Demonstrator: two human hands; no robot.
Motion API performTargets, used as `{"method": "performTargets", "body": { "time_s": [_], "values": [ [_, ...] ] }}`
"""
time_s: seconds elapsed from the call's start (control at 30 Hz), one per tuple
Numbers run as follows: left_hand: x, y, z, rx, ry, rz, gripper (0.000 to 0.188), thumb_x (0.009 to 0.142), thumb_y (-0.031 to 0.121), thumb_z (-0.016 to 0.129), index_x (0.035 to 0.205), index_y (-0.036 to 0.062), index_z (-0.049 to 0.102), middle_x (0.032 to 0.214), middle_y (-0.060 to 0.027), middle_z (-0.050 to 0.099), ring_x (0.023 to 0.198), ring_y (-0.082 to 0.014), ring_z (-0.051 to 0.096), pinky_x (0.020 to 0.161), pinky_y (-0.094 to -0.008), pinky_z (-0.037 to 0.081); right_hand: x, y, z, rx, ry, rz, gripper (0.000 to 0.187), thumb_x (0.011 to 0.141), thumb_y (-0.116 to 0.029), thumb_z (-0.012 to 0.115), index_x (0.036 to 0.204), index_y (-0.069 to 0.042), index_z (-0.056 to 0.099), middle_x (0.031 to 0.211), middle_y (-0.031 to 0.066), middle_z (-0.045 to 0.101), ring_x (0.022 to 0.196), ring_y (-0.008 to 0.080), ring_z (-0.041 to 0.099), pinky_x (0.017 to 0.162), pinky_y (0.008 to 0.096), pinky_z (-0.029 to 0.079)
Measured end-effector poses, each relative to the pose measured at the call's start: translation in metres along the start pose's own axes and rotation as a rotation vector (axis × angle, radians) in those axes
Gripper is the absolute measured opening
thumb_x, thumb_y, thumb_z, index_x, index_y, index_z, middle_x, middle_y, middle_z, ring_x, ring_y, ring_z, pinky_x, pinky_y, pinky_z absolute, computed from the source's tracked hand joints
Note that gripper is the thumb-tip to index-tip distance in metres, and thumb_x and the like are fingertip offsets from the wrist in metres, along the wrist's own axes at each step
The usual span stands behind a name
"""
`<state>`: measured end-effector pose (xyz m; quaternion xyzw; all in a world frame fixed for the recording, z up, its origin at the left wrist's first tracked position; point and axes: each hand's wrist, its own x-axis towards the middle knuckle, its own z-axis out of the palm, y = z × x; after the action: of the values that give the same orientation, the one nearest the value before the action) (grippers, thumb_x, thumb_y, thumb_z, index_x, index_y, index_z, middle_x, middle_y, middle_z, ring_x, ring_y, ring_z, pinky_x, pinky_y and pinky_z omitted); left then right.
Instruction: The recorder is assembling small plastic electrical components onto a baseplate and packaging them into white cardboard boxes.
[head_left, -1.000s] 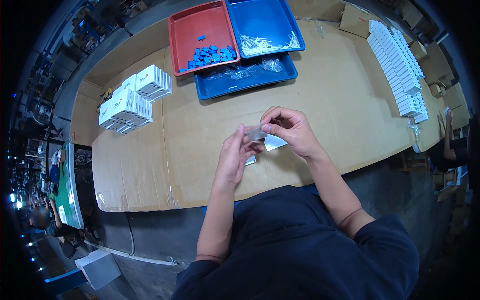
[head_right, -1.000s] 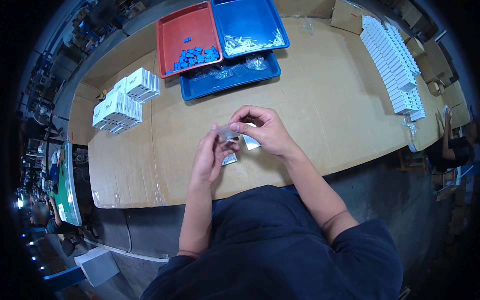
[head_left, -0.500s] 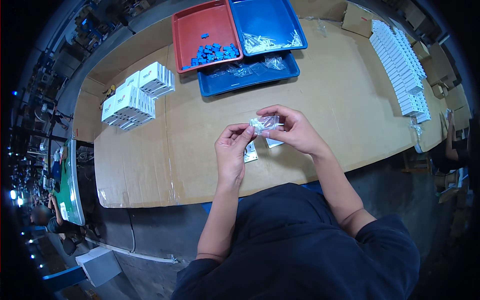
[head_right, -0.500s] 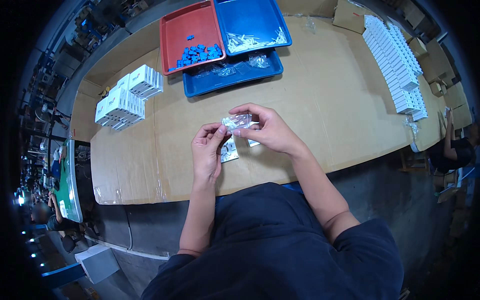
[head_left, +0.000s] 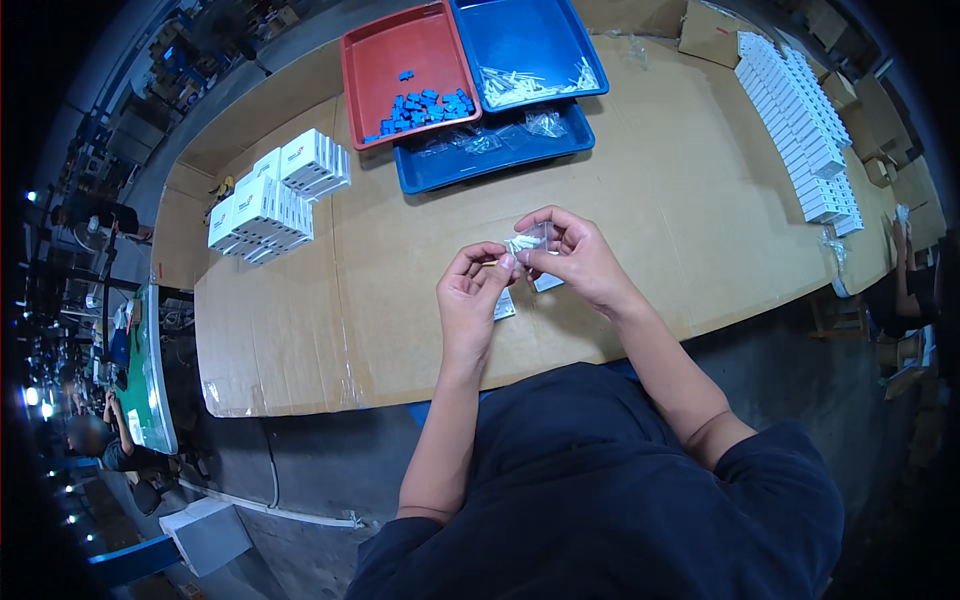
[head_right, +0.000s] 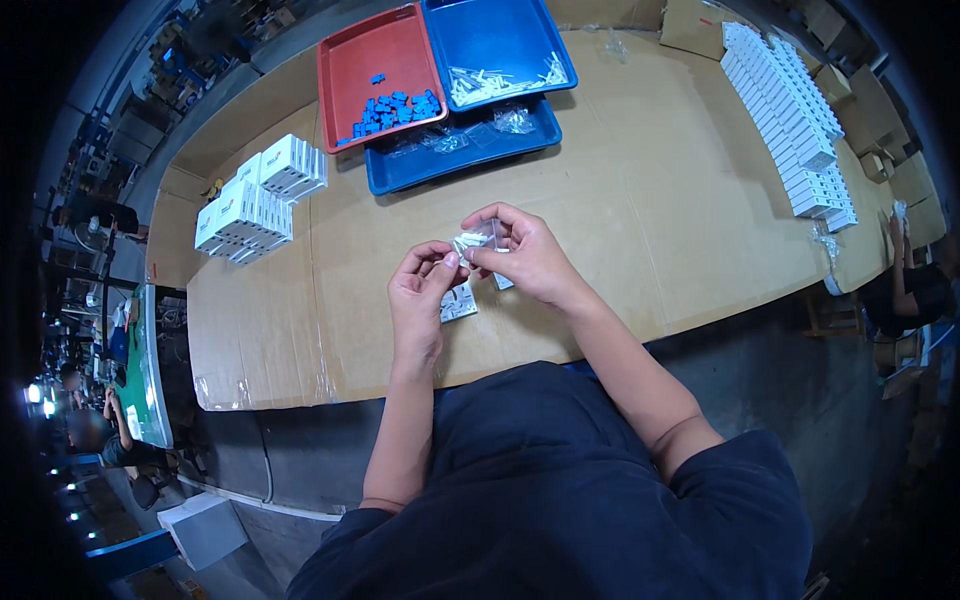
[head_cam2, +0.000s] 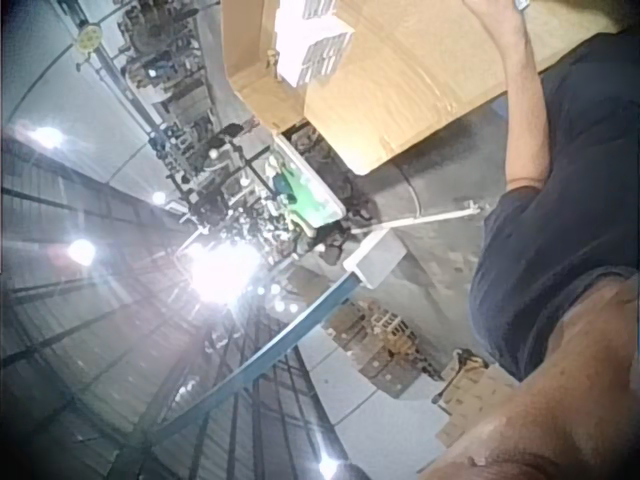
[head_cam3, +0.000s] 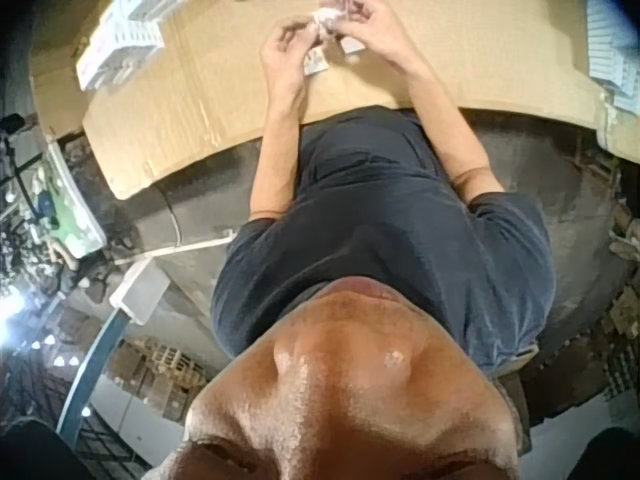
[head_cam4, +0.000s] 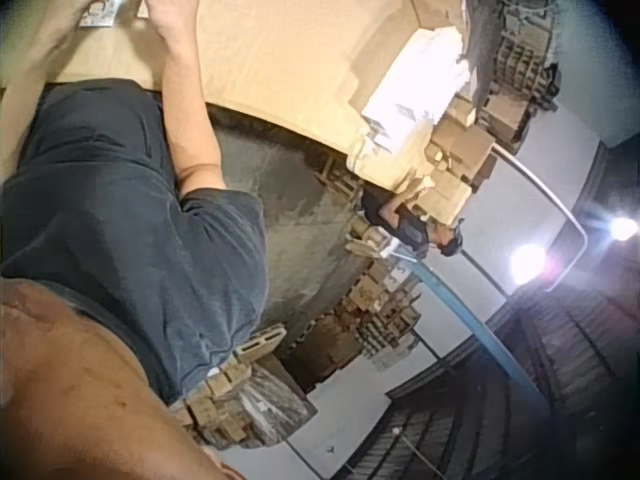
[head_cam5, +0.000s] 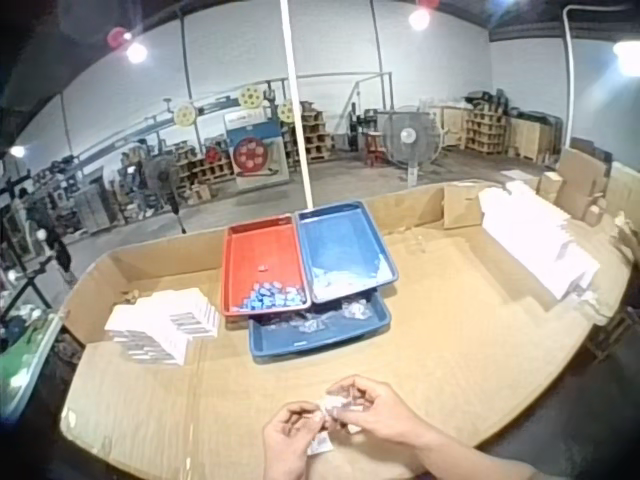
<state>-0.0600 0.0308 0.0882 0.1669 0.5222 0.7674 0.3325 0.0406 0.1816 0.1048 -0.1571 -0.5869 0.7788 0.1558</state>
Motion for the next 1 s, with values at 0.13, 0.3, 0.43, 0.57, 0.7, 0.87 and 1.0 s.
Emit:
{"method": "performTargets", "body": {
  "time_s": [0.13,0.3,0.43,0.57,0.7,0.87,1.0],
  "values": [
    [0.002,-0.001,-0.005,-0.079,-0.009,-0.019,0.017,0.101,0.010,0.070,0.116,0.0025,0.066,0.099,-0.0039,0.071,0.084,-0.0094,0.069,0.078,-0.0246,0.058,-0.002,-0.009,0.002,0.027,0.015,0.021,0.035,0.096,0.000,0.070,0.130,0.001,0.060,0.105,0.0081,0.071,0.087,0.0115,0.072,0.077,0.0266,0.061],
    [-0.001,0.000,-0.001,-0.257,-0.012,-0.029,0.024,0.100,0.005,0.068,0.122,0.0017,0.061,0.107,-0.0058,0.068,0.094,-0.0105,0.066,0.086,-0.0257,0.056,-0.004,-0.006,-0.002,0.089,0.014,0.056,0.037,0.097,0.000,0.070,0.132,0.001,0.060,0.102,0.0064,0.070,0.088,0.0110,0.072,0.078,0.0265,0.062],
    [0.001,-0.008,-0.008,-0.391,-0.011,-0.021,0.029,0.098,-0.004,0.065,0.124,0.0026,0.055,0.108,-0.0047,0.060,0.100,-0.0099,0.061,0.090,-0.0256,0.054,-0.007,-0.002,0.004,0.064,-0.050,0.052,0.037,0.096,0.001,0.070,0.131,0.002,0.060,0.101,0.0052,0.069,0.089,0.0117,0.072,0.079,0.0263,0.061],
    [-0.001,-0.007,-0.002,-0.446,0.081,-0.007,0.032,0.096,-0.008,0.065,0.124,0.0035,0.053,0.107,-0.0037,0.057,0.098,-0.0097,0.060,0.089,-0.0251,0.054,-0.008,0.003,0.004,0.059,-0.047,-0.009,0.037,0.095,0.002,0.071,0.131,0.002,0.060,0.103,0.0058,0.068,0.091,0.0117,0.072,0.079,0.0261,0.061],
    [-0.004,-0.005,-0.001,-0.316,0.041,0.008,0.036,0.095,-0.008,0.066,0.125,0.0042,0.052,0.107,-0.0037,0.057,0.098,-0.0098,0.060,0.089,-0.0242,0.053,-0.007,0.001,0.001,0.062,-0.034,0.025,0.037,0.095,0.003,0.071,0.130,0.002,0.060,0.104,0.0063,0.067,0.090,0.0111,0.071,0.078,0.0258,0.060],
    [-0.003,-0.007,-0.005,-0.359,0.018,0.012,0.038,0.095,-0.008,0.064,0.127,0.0052,0.050,0.108,-0.0038,0.059,0.098,-0.0130,0.063,0.091,-0.0292,0.053,-0.008,0.004,0.006,0.090,0.001,0.014,0.038,0.096,0.002,0.071,0.131,0.002,0.059,0.103,0.0062,0.067,0.088,0.0109,0.071,0.078,0.0252,0.060],
    [-0.001,-0.007,-0.006,-0.337,0.004,0.018,0.044,0.093,-0.008,0.066,0.131,0.0058,0.048,0.115,-0.0054,0.056,0.101,-0.0133,0.062,0.091,-0.0296,0.053,-0.007,0.006,0.013,0.141,0.059,-0.023,0.042,0.095,0.002,0.072,0.134,0.003,0.056,0.097,0.0062,0.067,0.087,0.0104,0.070,0.078,0.0249,0.060]
  ]
}}
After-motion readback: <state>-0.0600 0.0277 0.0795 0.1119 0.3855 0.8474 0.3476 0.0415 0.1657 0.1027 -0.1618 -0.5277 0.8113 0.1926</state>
